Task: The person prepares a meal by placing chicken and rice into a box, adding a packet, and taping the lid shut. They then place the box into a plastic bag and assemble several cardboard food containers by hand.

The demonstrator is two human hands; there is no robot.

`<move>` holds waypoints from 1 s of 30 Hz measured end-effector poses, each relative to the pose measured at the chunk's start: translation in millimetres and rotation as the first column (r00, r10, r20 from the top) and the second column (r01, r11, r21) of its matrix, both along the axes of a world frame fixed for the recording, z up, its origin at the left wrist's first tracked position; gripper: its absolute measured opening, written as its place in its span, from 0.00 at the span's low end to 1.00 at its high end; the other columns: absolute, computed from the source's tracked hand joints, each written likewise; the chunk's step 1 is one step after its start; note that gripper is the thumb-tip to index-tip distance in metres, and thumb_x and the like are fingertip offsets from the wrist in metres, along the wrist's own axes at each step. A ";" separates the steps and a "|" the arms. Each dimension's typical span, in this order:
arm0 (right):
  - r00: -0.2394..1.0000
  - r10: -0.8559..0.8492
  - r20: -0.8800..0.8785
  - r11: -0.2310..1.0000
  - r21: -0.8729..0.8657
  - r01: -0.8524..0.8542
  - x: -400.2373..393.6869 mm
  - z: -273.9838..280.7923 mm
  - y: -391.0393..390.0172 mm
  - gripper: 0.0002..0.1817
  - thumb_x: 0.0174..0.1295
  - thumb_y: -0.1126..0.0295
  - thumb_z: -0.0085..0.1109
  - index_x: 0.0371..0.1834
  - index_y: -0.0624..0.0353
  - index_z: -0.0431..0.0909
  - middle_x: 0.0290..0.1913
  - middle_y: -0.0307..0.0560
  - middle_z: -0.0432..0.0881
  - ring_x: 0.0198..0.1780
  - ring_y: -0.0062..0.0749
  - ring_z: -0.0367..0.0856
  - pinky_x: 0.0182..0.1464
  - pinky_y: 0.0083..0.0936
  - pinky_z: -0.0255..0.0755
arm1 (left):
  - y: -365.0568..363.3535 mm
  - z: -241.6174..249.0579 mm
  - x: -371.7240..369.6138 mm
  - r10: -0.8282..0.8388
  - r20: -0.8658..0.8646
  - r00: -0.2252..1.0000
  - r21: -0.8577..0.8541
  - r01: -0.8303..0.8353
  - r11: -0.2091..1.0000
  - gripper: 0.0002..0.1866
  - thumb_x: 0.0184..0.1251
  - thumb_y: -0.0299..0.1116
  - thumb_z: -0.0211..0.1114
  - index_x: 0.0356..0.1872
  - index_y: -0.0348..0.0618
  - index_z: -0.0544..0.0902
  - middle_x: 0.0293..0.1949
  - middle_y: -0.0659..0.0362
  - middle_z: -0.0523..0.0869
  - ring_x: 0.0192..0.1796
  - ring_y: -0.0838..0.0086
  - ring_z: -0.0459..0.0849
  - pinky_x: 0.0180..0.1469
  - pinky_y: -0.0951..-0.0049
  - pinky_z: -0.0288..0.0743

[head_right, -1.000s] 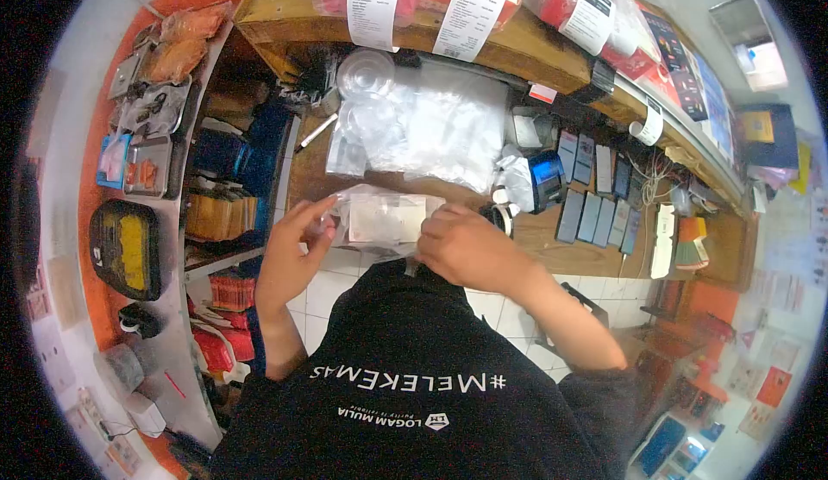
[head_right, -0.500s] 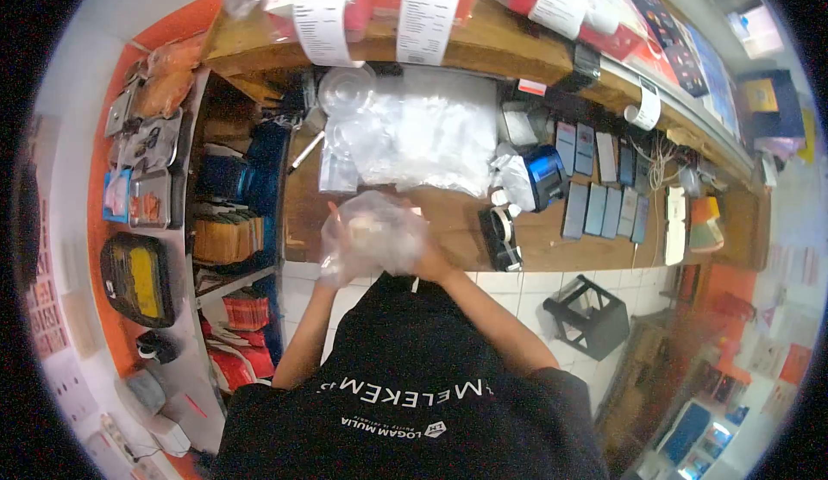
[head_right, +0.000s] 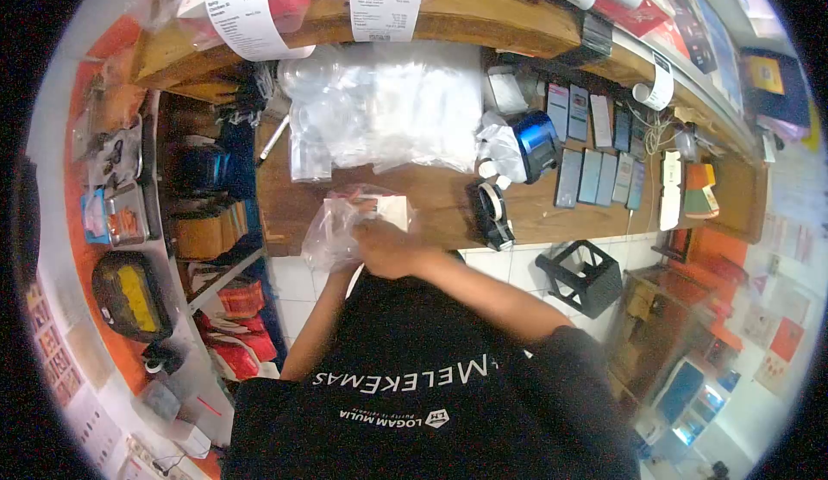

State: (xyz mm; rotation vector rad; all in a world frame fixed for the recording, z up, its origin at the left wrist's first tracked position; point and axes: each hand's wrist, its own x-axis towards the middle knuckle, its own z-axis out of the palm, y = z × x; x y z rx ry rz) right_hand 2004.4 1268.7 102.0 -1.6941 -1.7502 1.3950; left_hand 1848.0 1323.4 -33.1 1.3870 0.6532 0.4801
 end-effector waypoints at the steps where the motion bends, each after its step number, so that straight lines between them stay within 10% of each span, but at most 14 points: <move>1: 0.990 0.041 -0.133 0.978 0.208 -0.013 23.2 -13.3 -15.0 0.21 0.56 0.74 0.54 0.53 0.71 0.75 0.56 0.67 0.78 0.58 0.61 0.77 0.61 0.47 0.71 | 0.0 22.1 6.6 0.017 -0.021 1.000 -0.067 -0.018 0.998 0.33 0.70 0.44 0.63 0.72 0.44 0.66 0.69 0.53 0.73 0.74 0.61 0.66 0.79 0.52 0.51; 2: 0.987 0.006 -0.161 0.994 -0.103 -0.023 60.4 30.8 -2.6 0.22 0.60 0.71 0.55 0.58 0.66 0.76 0.57 0.65 0.78 0.60 0.56 0.77 0.63 0.44 0.70 | 8.6 27.3 9.5 -0.069 -0.237 0.969 0.402 0.163 0.901 0.32 0.72 0.48 0.59 0.72 0.44 0.66 0.68 0.51 0.74 0.72 0.62 0.69 0.78 0.52 0.55; 5: 0.880 -0.444 -0.167 0.830 -0.446 0.334 182.1 24.5 10.2 0.16 0.61 0.71 0.62 0.52 0.61 0.80 0.42 0.47 0.85 0.40 0.29 0.85 0.38 0.28 0.81 | -8.8 -24.4 10.2 0.103 0.225 0.969 -0.434 0.005 0.901 0.30 0.72 0.46 0.59 0.70 0.43 0.69 0.72 0.53 0.69 0.71 0.57 0.69 0.79 0.58 0.53; 7: 0.803 -0.582 0.132 0.766 -0.244 0.595 258.5 -2.7 19.4 0.12 0.64 0.65 0.62 0.45 0.60 0.84 0.35 0.46 0.86 0.37 0.27 0.84 0.34 0.25 0.77 | -7.4 -25.2 10.1 0.133 0.212 0.968 -0.481 -0.015 0.877 0.29 0.71 0.46 0.60 0.68 0.43 0.70 0.70 0.53 0.69 0.70 0.57 0.70 0.77 0.57 0.55; 10: 0.468 -0.152 0.871 0.967 0.032 0.254 359.1 -81.3 16.2 0.15 0.65 0.64 0.58 0.53 0.56 0.82 0.50 0.59 0.85 0.46 0.45 0.88 0.45 0.40 0.81 | -1.0 -13.7 9.4 -0.002 -0.061 0.998 0.005 0.003 1.000 0.28 0.69 0.46 0.61 0.65 0.42 0.72 0.69 0.52 0.70 0.68 0.56 0.71 0.75 0.57 0.57; 14: -0.025 -0.093 0.995 0.920 0.076 -0.385 427.9 -137.4 5.9 0.20 0.63 0.68 0.55 0.59 0.54 0.77 0.56 0.63 0.82 0.53 0.58 0.84 0.54 0.46 0.80 | 2.0 0.0 10.4 0.027 -0.262 0.965 0.299 0.054 0.953 0.26 0.67 0.45 0.61 0.61 0.42 0.74 0.66 0.51 0.72 0.66 0.55 0.72 0.72 0.56 0.61; 17: 0.081 0.061 0.995 0.998 -0.064 0.029 389.0 -109.6 33.4 0.20 0.62 0.68 0.55 0.59 0.55 0.78 0.56 0.63 0.82 0.54 0.62 0.83 0.55 0.48 0.79 | 1.4 8.4 15.0 0.061 -0.329 0.942 0.356 0.064 0.932 0.24 0.66 0.44 0.62 0.59 0.42 0.76 0.65 0.50 0.73 0.65 0.54 0.73 0.70 0.55 0.64; 18: 0.060 -0.109 0.992 0.976 0.119 -0.180 419.0 -141.2 14.6 0.16 0.63 0.65 0.55 0.52 0.57 0.81 0.55 0.62 0.83 0.52 0.60 0.84 0.55 0.47 0.79 | 1.1 11.7 16.7 0.073 -0.353 0.933 0.376 0.070 0.924 0.24 0.66 0.44 0.62 0.58 0.41 0.76 0.64 0.50 0.73 0.65 0.54 0.73 0.70 0.55 0.64; 23: 0.273 0.016 0.962 0.973 -0.078 0.216 375.6 -70.8 23.3 0.15 0.66 0.59 0.55 0.42 0.58 0.86 0.57 0.53 0.82 0.61 0.50 0.79 0.59 0.44 0.76 | 9.4 52.9 33.1 0.243 -0.568 0.786 0.599 0.193 0.777 0.21 0.63 0.43 0.63 0.53 0.41 0.79 0.61 0.49 0.75 0.62 0.53 0.75 0.66 0.54 0.69; 26: 0.337 -0.130 0.932 0.981 0.071 0.182 397.7 -72.9 -3.9 0.14 0.67 0.61 0.57 0.45 0.58 0.87 0.60 0.45 0.82 0.63 0.46 0.76 0.63 0.40 0.73 | 20.2 87.2 43.1 0.367 -0.686 0.628 0.661 0.328 0.675 0.20 0.62 0.43 0.64 0.50 0.40 0.81 0.59 0.48 0.76 0.61 0.52 0.76 0.64 0.53 0.72; 30: 0.435 -0.333 0.837 0.930 0.367 0.007 415.0 -84.1 -14.2 0.12 0.67 0.64 0.60 0.47 0.58 0.87 0.63 0.39 0.81 0.61 0.44 0.76 0.65 0.37 0.71 | 25.3 76.3 39.0 0.271 -0.524 0.807 0.366 -0.074 0.928 0.26 0.45 0.24 0.67 0.52 0.38 0.80 0.57 0.43 0.78 0.61 0.46 0.74 0.63 0.51 0.67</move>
